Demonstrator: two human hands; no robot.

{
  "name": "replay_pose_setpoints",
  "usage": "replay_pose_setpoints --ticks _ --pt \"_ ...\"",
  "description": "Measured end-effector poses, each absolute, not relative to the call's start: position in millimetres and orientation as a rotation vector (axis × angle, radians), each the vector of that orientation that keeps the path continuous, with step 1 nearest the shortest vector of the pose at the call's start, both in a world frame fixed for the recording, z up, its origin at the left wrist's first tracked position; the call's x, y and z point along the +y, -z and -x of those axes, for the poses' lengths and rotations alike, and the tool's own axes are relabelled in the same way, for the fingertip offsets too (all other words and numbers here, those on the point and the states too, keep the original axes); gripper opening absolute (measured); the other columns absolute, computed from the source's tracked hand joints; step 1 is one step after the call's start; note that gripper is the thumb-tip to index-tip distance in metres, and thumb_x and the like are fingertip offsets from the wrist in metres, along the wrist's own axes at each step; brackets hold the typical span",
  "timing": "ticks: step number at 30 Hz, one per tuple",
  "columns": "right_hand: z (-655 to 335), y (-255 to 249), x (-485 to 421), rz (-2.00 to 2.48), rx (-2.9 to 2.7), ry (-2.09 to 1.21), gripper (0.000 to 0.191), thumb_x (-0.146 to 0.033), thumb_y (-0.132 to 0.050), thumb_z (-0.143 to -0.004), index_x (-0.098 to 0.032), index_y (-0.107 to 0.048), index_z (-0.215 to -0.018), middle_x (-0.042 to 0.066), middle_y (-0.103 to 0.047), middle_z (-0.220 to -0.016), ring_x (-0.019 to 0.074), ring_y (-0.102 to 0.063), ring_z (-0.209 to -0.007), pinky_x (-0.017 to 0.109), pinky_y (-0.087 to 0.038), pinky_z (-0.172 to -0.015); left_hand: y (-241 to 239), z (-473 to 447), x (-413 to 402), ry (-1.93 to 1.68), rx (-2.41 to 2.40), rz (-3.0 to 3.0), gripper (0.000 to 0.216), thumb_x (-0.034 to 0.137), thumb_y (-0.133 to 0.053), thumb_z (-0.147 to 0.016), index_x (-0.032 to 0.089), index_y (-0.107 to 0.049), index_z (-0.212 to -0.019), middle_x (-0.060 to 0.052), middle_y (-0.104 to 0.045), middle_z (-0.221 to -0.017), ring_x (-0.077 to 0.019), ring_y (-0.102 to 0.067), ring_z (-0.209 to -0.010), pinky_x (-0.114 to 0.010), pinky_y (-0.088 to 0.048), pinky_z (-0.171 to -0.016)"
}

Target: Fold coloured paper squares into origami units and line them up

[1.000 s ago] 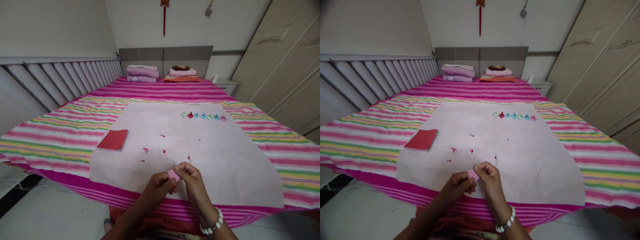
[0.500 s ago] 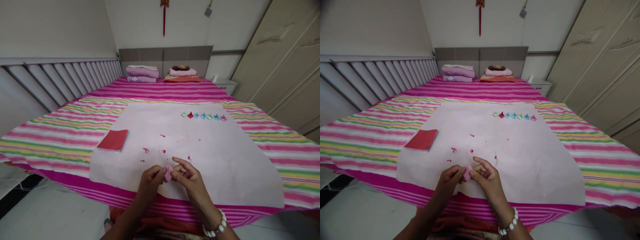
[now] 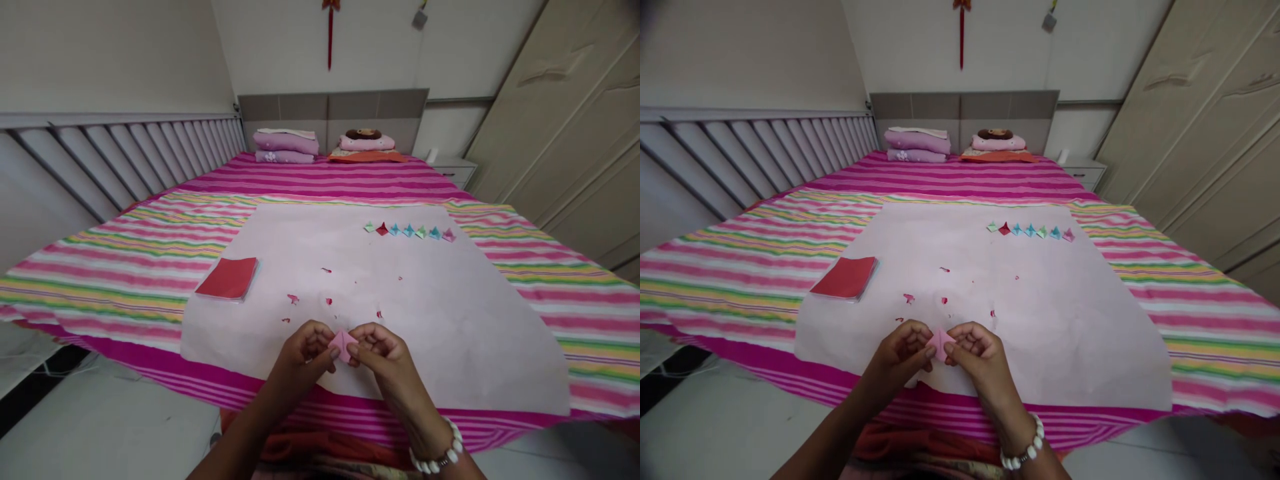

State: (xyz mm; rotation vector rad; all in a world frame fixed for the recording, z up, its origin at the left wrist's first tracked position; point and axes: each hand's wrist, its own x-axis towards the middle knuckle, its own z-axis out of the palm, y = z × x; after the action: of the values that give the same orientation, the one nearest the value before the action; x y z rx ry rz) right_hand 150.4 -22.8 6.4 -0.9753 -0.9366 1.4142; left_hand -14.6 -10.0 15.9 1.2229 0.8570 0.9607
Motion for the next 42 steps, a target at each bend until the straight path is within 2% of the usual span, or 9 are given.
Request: replay_pose_setpoints --ticks 5,9,16,25,31,37,42 --pt "-148.7 -7.5 -23.3 0.941 -0.96 -1.484 0.018 -0.027 -0.08 -0.067 -0.016 -0.068 -0.076 -0.001 -0.067 -0.054 0.0087 -0.059 -0.049 0.019 -0.046 -0.052 -22.5 14.1 -10.5 -0.867 0.802 -1.15 0.02 0.03 -0.067 -0.078 0.017 -0.052 -0.081 0.0 -0.067 -0.07 -0.0091 -0.06 -0.059 -0.021 -0.048 -0.057" --pt "-149.0 -8.9 -24.1 0.916 -0.983 -1.579 0.018 -0.025 -0.081 -0.066 -0.015 -0.069 -0.075 0.001 -0.069 -0.057 0.0102 -0.062 -0.051 0.019 -0.048 -0.051 -25.3 11.1 -12.4 -0.853 0.835 -1.159 0.019 0.031 -0.066 -0.079 0.015 -0.056 -0.08 -0.002 -0.069 -0.066 -0.011 -0.063 -0.061 -0.022 -0.049 -0.059" --pt "-145.5 -8.6 -24.2 0.919 -0.91 -1.559 0.016 -0.023 -0.082 -0.063 -0.014 -0.069 -0.068 0.002 -0.069 -0.052 0.0112 -0.061 -0.046 0.019 -0.046 -0.047 -27.6 14.0 -13.1 -0.886 0.901 -1.12 0.019 0.03 -0.073 -0.072 0.013 -0.065 -0.076 -0.002 -0.07 -0.065 -0.0105 -0.064 -0.058 -0.021 -0.049 -0.056" --pt "-139.7 -16.3 -25.6 0.872 -0.715 -1.592 0.007 -0.012 -0.073 -0.058 -0.017 -0.068 -0.06 -0.001 -0.065 -0.05 0.0105 -0.056 -0.042 0.021 -0.044 -0.046 -29.6 15.5 -15.3 -0.958 0.878 -1.186 0.01 0.025 -0.069 -0.075 0.015 -0.07 -0.077 -0.003 -0.072 -0.065 -0.013 -0.065 -0.059 -0.024 -0.05 -0.057" --pt "-139.5 -14.9 -26.6 0.856 -0.742 -1.578 0.01 -0.008 -0.066 -0.06 -0.018 -0.067 -0.062 -0.002 -0.065 -0.056 0.0119 -0.057 -0.047 0.024 -0.045 -0.051 -33.9 15.3 -15.7 -0.928 0.889 -1.185 0.015 0.029 -0.07 -0.075 0.014 -0.069 -0.073 -0.005 -0.073 -0.067 -0.0155 -0.066 -0.063 -0.028 -0.053 -0.063" --pt "-142.6 -8.9 -28.2 0.782 -0.984 -1.509 0.003 -0.018 -0.066 -0.075 -0.018 -0.068 -0.077 0.002 -0.068 -0.068 0.015 -0.061 -0.063 0.029 -0.047 -0.064 -27.2 13.4 -15.5 -0.975 0.92 -1.104 0.015 0.025 -0.075 -0.07 0.014 -0.064 -0.069 -0.004 -0.072 -0.065 -0.0172 -0.068 -0.065 -0.03 -0.053 -0.066" --pt "-140.6 -9.3 -27.7 0.843 -0.948 -1.524 0.018 -0.024 -0.079 -0.068 -0.018 -0.064 -0.076 -0.001 -0.066 -0.062 0.0141 -0.061 -0.06 0.026 -0.047 -0.06 -27.9 11.1 -16.6 -0.99 0.948 -1.147 0.016 0.025 -0.071 -0.073 0.015 -0.059 -0.071 -0.001 -0.069 -0.063 -0.0146 -0.065 -0.063 -0.026 -0.051 -0.062"
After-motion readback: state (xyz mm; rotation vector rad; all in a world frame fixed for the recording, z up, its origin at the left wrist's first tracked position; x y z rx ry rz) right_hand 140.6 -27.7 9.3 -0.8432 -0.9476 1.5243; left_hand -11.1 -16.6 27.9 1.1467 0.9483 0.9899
